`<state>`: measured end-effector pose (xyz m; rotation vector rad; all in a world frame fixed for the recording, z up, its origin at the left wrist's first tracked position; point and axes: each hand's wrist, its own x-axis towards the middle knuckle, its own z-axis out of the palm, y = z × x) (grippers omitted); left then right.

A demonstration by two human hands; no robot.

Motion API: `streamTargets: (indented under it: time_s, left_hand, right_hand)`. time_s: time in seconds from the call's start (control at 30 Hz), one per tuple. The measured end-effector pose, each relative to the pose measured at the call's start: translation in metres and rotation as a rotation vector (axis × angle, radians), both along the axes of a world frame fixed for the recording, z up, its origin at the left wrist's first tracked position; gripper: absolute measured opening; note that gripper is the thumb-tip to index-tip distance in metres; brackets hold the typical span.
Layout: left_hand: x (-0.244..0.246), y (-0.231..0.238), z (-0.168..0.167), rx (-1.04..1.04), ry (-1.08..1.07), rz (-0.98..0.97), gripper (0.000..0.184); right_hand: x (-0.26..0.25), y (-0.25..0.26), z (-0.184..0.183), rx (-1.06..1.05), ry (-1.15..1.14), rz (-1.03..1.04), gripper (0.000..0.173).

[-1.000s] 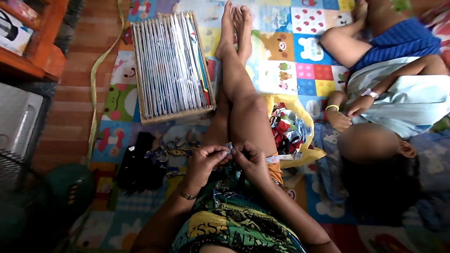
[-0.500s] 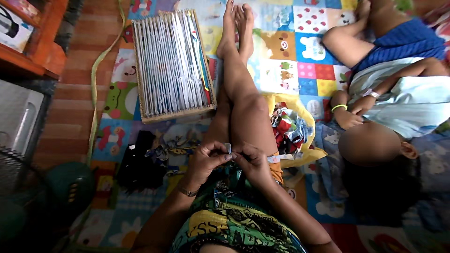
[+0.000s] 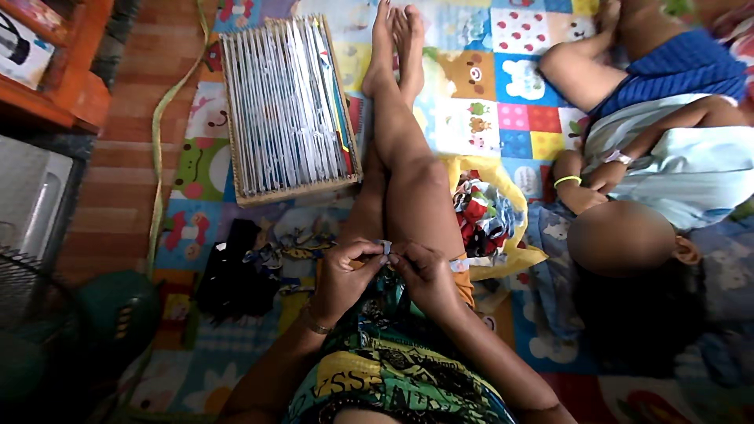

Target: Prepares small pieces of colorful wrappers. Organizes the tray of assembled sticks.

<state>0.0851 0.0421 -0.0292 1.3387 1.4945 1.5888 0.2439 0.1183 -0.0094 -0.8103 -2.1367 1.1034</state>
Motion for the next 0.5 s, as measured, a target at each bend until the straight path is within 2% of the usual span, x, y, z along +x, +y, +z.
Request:
streamTargets:
  time_s: [0.3, 0.4, 0.5]
  left_hand:
    - [0.011, 0.002, -0.008, 0.079, 0.195, 0.087, 0.010]
    - [0.017, 0.001, -0.008, 0.064, 0.093, 0.097, 0.010]
    - [0.018, 0.000, -0.004, 0.020, -0.149, 0.070, 0.007]
  right_hand:
    - [-0.004, -0.004, -0.003, 0.151, 0.007, -0.098, 0.020]
    - [-0.006, -0.004, -0.006, 0.224, 0.026, -0.103, 0.019]
    - [-0.006, -0.003, -0.007, 0.302, 0.047, -0.068, 0.019]
